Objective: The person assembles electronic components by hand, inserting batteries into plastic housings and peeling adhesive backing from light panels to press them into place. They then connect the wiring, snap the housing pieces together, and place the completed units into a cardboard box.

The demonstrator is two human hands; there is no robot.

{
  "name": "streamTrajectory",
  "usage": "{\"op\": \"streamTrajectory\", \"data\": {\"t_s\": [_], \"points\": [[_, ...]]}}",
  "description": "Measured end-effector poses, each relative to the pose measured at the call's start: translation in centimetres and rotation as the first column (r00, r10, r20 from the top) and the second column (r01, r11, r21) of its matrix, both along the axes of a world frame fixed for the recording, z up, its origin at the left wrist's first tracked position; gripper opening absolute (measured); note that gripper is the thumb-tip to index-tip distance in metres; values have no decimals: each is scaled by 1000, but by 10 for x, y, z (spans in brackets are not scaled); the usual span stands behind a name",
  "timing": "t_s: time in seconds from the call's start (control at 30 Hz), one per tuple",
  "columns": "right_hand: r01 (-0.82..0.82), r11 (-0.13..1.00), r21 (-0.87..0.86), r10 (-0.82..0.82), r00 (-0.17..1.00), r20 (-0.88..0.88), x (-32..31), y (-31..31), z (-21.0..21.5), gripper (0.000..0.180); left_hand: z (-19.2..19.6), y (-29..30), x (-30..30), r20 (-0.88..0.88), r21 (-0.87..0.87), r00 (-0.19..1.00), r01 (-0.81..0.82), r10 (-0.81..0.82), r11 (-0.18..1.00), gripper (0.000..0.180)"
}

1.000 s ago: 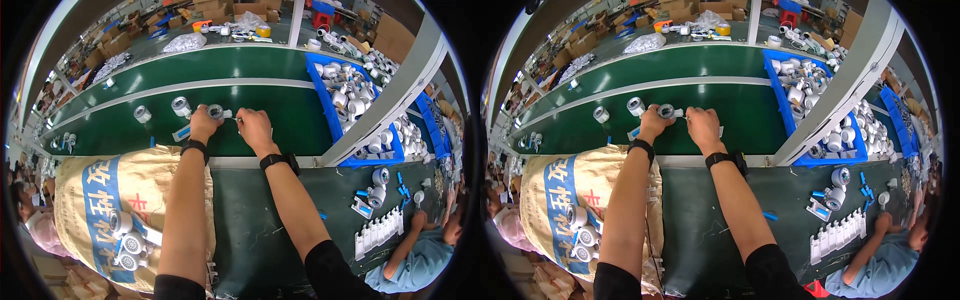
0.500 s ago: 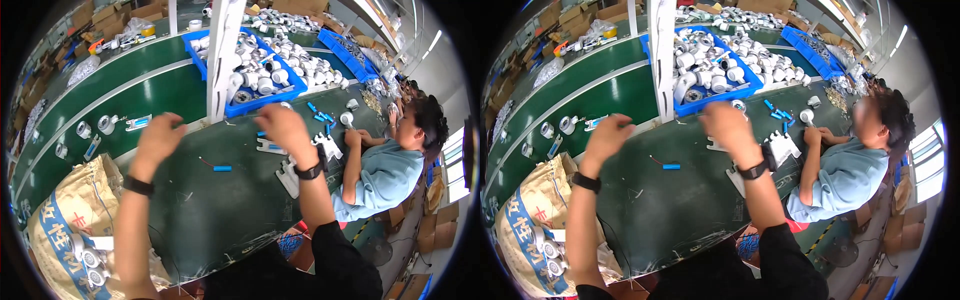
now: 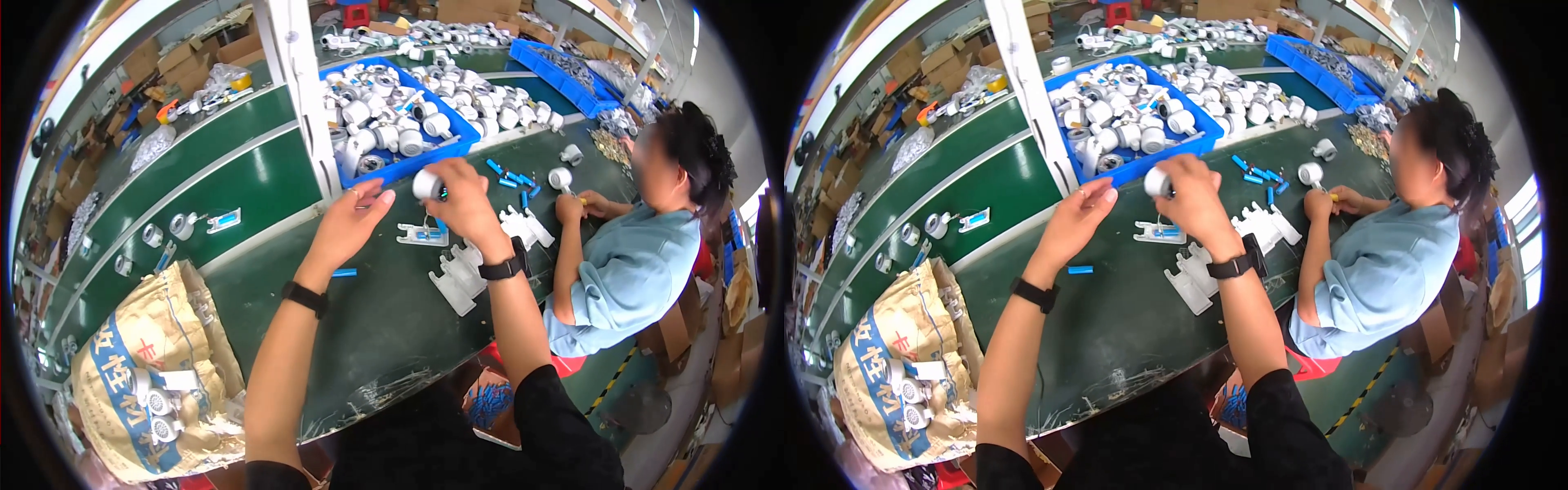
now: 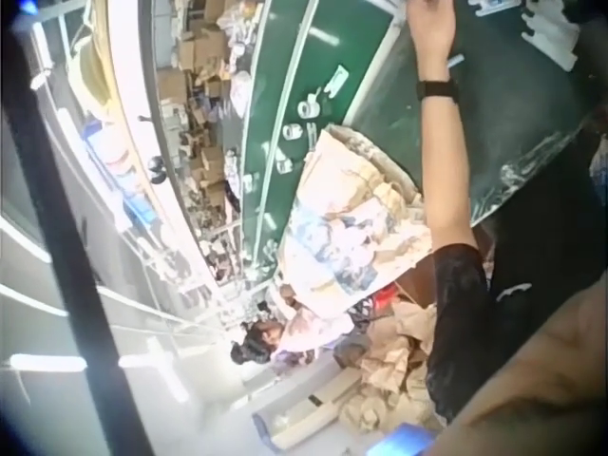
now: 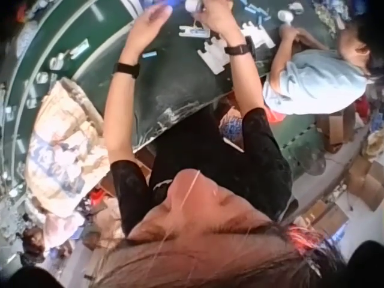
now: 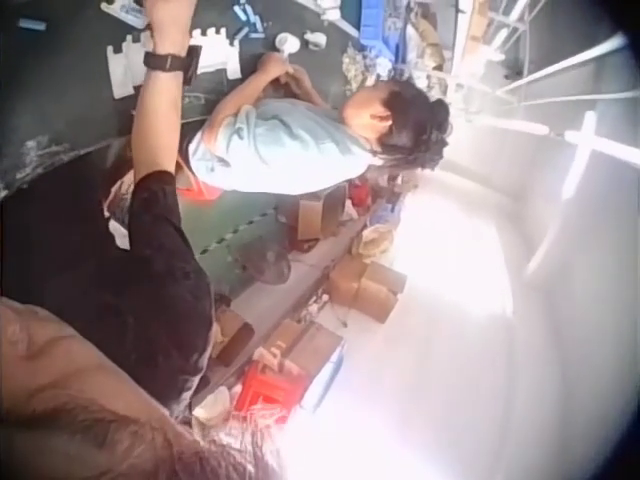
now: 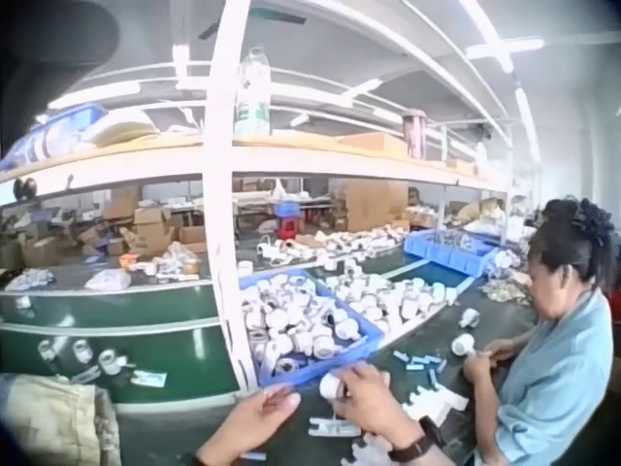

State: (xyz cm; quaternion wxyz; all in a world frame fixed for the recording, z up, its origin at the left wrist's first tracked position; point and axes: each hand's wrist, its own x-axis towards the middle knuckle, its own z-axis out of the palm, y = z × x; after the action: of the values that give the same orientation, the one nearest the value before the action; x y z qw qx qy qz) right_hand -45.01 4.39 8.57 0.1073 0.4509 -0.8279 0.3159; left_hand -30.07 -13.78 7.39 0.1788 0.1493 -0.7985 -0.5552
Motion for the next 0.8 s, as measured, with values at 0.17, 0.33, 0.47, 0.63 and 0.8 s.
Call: {"op": "streamTrajectory", "data": {"t_s": [0.17,0.33,0.47,0.63,0.8], "points": [[-341,940,-6,341,940,-18,48,-48,20,67,-20,-7,-7,-201,402,977,154,-77,903,74],[-454,869,-199,469,882,38,51,-80,-1,70,-39,-32,15,-180,645,976,26,118,764,65],[-291,956,-35,292,936,195,41,-56,-22,69,-39,-61,48,-123,675,966,-85,226,733,65],[-340,935,96,287,889,356,45,-29,-53,70,-46,-79,68,-131,702,963,-78,236,708,67],[83,996,44,-88,986,143,100,-29,-46,57,-33,-61,79,-107,744,967,-76,232,663,65]]}}
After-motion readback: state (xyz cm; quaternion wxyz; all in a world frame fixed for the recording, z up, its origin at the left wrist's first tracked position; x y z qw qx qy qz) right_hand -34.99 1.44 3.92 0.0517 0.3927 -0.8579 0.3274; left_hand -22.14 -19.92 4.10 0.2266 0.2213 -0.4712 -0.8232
